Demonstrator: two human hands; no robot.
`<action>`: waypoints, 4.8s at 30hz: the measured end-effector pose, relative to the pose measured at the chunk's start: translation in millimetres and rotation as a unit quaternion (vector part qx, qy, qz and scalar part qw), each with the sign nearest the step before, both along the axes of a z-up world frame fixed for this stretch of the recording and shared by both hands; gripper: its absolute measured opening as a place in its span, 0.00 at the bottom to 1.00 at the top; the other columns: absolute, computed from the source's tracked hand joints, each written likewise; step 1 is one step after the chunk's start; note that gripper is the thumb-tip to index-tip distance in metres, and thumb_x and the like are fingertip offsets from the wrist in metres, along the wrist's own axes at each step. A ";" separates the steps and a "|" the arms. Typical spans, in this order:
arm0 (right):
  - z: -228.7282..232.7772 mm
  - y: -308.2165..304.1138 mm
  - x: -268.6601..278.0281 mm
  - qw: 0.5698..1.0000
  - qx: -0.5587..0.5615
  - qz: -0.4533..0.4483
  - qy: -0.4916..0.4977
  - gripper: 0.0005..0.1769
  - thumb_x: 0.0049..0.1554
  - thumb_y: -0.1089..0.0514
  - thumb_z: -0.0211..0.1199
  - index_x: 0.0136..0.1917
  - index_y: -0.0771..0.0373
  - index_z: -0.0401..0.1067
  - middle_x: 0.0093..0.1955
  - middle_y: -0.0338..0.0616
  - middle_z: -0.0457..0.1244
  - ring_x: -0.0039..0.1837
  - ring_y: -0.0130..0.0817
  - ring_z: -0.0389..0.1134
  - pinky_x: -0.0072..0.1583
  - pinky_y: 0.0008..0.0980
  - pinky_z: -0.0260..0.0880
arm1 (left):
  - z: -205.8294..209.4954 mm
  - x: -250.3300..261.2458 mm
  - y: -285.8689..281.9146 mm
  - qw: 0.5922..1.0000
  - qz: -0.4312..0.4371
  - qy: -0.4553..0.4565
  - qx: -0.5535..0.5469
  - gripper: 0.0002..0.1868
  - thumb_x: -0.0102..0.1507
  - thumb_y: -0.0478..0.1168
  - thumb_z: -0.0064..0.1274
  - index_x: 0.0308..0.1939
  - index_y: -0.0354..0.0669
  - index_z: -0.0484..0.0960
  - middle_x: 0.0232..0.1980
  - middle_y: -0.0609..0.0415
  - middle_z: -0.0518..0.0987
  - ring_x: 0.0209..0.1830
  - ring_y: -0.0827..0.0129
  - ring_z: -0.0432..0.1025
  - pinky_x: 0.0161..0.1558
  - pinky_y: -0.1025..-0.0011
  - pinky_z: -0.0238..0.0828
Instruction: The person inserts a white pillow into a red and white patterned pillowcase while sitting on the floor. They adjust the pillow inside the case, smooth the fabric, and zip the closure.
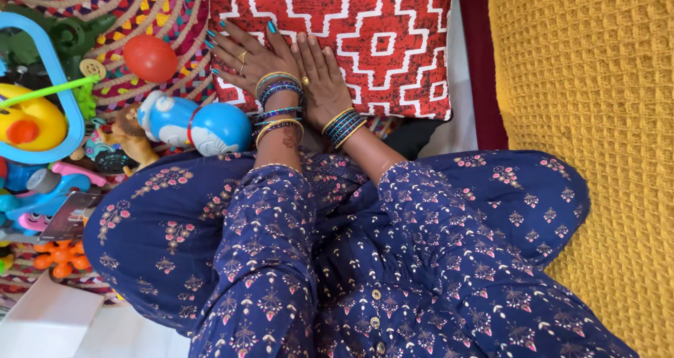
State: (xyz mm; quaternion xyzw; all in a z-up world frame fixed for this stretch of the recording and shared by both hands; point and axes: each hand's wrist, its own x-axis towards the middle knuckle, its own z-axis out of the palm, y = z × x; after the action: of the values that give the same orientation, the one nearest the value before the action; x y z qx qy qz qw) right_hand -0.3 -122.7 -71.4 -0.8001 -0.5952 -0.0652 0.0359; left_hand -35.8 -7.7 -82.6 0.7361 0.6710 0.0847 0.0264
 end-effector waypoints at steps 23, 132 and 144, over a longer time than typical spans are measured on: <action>24.3 -71.3 81.2 0.891 0.048 -0.434 0.124 0.41 0.72 0.36 0.34 0.86 0.60 0.31 0.88 0.54 0.30 0.88 0.51 0.29 0.82 0.61 0.27 | 75.1 12.1 -70.0 0.867 -0.489 -0.047 -0.084 0.44 0.73 0.66 0.31 0.84 0.44 0.45 0.86 0.41 0.35 0.86 0.49 0.29 0.77 0.35 0.18; 26.1 66.8 259.7 0.940 -0.029 -0.278 0.196 0.53 0.66 0.23 0.38 0.86 0.62 0.31 0.89 0.56 0.31 0.89 0.48 0.28 0.83 0.52 0.25 | 81.2 89.5 44.8 0.928 -0.343 -0.115 -0.089 0.39 0.72 0.58 0.39 0.81 0.40 0.54 0.84 0.39 0.48 0.84 0.44 0.37 0.76 0.35 0.23; 67.0 -4.7 264.3 0.751 0.079 -0.496 0.428 0.70 0.48 0.19 0.65 0.79 0.74 0.44 0.79 0.65 0.49 0.80 0.52 0.52 0.77 0.41 0.51 | 20.3 23.2 140.3 0.907 -0.005 -0.365 -0.210 0.39 0.68 0.67 0.46 0.60 0.31 0.77 0.57 0.35 0.80 0.58 0.43 0.75 0.58 0.56 0.70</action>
State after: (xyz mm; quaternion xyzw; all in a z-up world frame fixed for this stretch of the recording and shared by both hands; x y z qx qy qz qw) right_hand 264.0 -127.4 -4.4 -0.9215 -0.0298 0.2290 0.3124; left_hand -12.6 132.6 -62.3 0.6349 0.6128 0.2044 0.4236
